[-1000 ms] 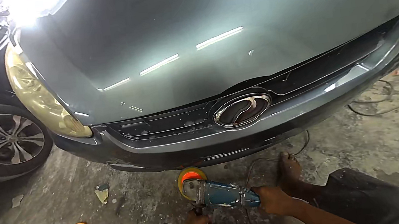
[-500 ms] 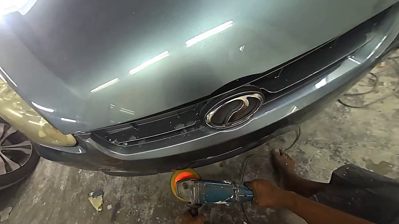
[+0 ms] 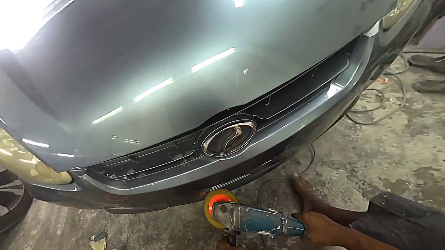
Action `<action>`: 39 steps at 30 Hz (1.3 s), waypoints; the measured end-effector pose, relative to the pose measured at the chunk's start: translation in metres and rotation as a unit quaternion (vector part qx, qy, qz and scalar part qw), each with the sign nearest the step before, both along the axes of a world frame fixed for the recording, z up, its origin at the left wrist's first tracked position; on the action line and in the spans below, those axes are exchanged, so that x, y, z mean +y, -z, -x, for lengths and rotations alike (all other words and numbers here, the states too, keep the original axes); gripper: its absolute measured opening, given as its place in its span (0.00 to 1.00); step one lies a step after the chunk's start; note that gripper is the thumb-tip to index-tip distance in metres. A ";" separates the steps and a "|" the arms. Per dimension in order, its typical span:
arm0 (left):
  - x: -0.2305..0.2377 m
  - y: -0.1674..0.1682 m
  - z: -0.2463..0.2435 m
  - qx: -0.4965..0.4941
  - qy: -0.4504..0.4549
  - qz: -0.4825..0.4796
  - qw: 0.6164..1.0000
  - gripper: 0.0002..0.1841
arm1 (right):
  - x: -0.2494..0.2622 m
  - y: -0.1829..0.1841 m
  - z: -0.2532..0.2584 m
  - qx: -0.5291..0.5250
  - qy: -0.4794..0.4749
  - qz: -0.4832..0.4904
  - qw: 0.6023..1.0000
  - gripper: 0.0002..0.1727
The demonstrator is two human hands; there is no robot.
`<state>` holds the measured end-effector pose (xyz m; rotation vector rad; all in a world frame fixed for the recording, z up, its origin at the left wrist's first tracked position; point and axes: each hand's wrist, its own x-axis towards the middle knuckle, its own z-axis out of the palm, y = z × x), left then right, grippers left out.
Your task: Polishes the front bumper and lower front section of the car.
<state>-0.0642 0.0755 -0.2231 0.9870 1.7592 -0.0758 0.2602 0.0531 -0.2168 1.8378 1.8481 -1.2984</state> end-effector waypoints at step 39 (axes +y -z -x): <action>-0.004 0.003 -0.170 -0.102 0.025 0.015 0.994 0.24 | -0.008 0.004 -0.180 0.017 -0.001 -0.023 1.000 0.37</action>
